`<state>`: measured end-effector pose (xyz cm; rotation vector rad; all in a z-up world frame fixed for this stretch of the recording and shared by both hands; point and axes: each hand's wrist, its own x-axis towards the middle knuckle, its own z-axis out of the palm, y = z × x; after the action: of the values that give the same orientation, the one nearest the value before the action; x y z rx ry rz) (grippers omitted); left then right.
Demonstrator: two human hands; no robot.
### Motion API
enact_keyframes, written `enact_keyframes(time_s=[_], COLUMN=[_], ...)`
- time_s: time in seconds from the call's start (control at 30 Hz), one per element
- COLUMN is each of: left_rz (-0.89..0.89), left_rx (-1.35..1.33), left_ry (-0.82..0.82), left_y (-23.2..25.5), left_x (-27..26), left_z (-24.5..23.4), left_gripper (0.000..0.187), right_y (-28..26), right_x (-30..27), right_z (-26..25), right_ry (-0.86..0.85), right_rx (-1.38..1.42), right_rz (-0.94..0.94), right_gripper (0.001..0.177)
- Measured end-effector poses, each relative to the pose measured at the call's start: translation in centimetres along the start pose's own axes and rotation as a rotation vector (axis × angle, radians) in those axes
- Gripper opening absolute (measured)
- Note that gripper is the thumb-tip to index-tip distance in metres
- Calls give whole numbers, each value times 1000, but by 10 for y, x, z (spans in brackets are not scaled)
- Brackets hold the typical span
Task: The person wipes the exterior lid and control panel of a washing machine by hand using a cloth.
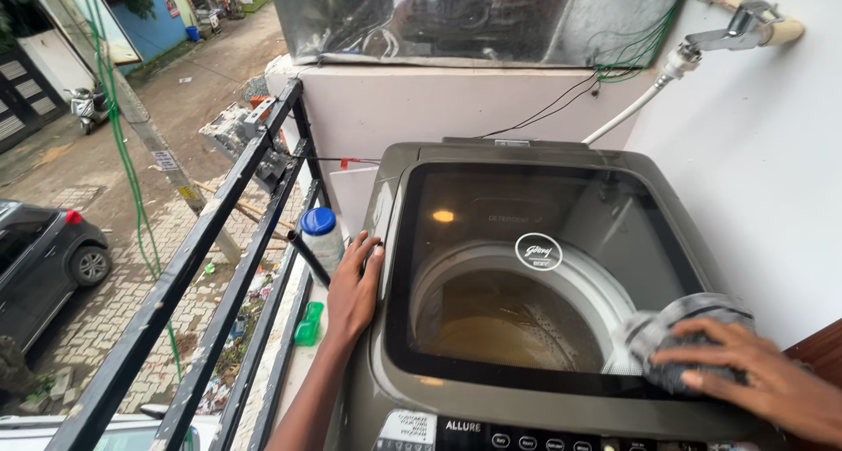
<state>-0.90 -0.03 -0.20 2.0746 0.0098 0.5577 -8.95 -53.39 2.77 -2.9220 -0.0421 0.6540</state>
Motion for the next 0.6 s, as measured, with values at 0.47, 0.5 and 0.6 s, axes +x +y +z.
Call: enact_keyframes(time_s=[0.47, 0.5, 0.6], left_rz=[-116, -117, -152], left_rx=[-315, -326, -345], left_ry=[19, 24, 19], left_y=[-13, -13, -11], left_x=[3, 3, 2], left_z=[3, 4, 4], left_gripper=[52, 52, 53], right_y=[-239, -252, -284], right_x=[-45, -45, -41], right_z=[4, 1, -3], right_ry=[124, 125, 122], right_rx=[254, 267, 285], right_rz=[-390, -424, -503], right_gripper=[35, 36, 36])
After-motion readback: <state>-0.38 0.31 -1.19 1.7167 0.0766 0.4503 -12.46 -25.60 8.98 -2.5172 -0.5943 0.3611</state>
